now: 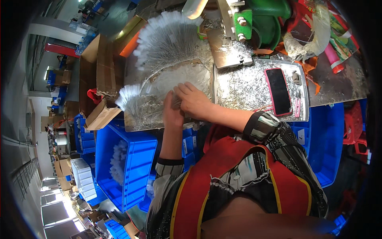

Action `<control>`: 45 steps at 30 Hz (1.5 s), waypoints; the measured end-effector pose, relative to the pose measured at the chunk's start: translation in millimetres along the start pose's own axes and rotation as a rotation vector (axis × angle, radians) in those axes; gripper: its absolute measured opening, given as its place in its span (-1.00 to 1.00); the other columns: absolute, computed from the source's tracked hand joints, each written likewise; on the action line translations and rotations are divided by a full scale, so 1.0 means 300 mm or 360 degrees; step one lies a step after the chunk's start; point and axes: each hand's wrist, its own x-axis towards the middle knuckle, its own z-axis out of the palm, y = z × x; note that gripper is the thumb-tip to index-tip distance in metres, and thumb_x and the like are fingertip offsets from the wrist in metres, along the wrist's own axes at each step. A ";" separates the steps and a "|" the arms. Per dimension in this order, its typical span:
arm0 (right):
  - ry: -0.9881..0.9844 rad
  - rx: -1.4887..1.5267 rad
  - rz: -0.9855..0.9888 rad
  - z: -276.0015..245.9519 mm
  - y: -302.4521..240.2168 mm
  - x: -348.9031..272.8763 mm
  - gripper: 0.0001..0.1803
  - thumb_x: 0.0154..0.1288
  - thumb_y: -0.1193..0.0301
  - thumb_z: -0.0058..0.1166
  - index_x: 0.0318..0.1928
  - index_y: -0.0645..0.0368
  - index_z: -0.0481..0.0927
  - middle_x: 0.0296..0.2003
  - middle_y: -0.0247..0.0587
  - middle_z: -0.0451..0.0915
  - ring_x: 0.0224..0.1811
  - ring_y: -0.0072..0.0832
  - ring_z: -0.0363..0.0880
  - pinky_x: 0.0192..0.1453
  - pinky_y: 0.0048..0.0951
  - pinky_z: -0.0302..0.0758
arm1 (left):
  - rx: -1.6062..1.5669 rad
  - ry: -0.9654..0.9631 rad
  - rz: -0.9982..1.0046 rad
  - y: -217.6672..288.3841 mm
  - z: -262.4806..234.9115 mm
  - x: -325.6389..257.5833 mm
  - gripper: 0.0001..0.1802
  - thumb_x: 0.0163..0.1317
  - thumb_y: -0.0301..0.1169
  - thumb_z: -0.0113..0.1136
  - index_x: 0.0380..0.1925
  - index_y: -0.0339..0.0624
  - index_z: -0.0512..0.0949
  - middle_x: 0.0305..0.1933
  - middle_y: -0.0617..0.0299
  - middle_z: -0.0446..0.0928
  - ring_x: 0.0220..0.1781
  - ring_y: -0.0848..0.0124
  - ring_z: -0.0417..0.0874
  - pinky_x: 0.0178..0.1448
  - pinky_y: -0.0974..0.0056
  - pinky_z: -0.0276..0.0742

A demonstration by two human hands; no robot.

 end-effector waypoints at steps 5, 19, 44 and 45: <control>-0.0085 0.0003 0.0029 -0.088 0.007 0.049 -0.71 -0.28 0.24 0.16 -0.56 0.21 0.60 -0.11 -0.03 0.39 0.00 -0.17 0.28 0.09 -0.23 0.21 | 0.0322 -0.0171 0.0167 0.086 0.035 -0.001 -0.69 0.20 -0.39 -0.03 -0.06 -0.21 0.35 -0.10 0.12 0.42 -0.05 0.32 0.46 0.02 0.24 0.40; 0.0176 -0.0040 -0.0037 -0.311 0.034 0.281 -0.66 0.01 0.20 0.04 -0.73 0.16 0.51 -0.45 -0.24 0.46 -0.27 -0.32 0.39 -0.23 -0.35 0.33 | 0.1196 -0.0729 0.0418 0.126 0.343 0.187 -0.77 0.15 -0.51 -0.02 -0.15 -0.26 0.41 -0.15 0.13 0.45 -0.08 0.39 0.47 0.02 0.28 0.39; 0.0206 -0.0269 0.0465 -0.399 0.167 0.023 -0.59 0.02 0.35 0.03 -0.23 0.51 0.45 -0.01 0.23 0.34 0.06 0.02 0.29 0.16 -0.17 0.19 | -0.0039 -0.0791 -0.0207 -0.040 0.387 0.180 -0.82 0.14 -0.58 -0.05 -0.22 -0.27 0.41 -0.17 0.06 0.47 -0.07 0.25 0.48 0.10 0.16 0.38; 0.0174 -0.0362 0.0511 -0.367 0.187 -0.004 -0.56 0.02 0.34 0.02 -0.16 0.49 0.43 -0.03 0.23 0.35 0.06 0.00 0.29 0.17 -0.17 0.19 | -0.0064 -0.0753 -0.0223 -0.080 0.377 0.190 -0.81 0.14 -0.59 -0.05 -0.22 -0.27 0.41 -0.16 0.05 0.47 -0.07 0.24 0.48 0.11 0.14 0.38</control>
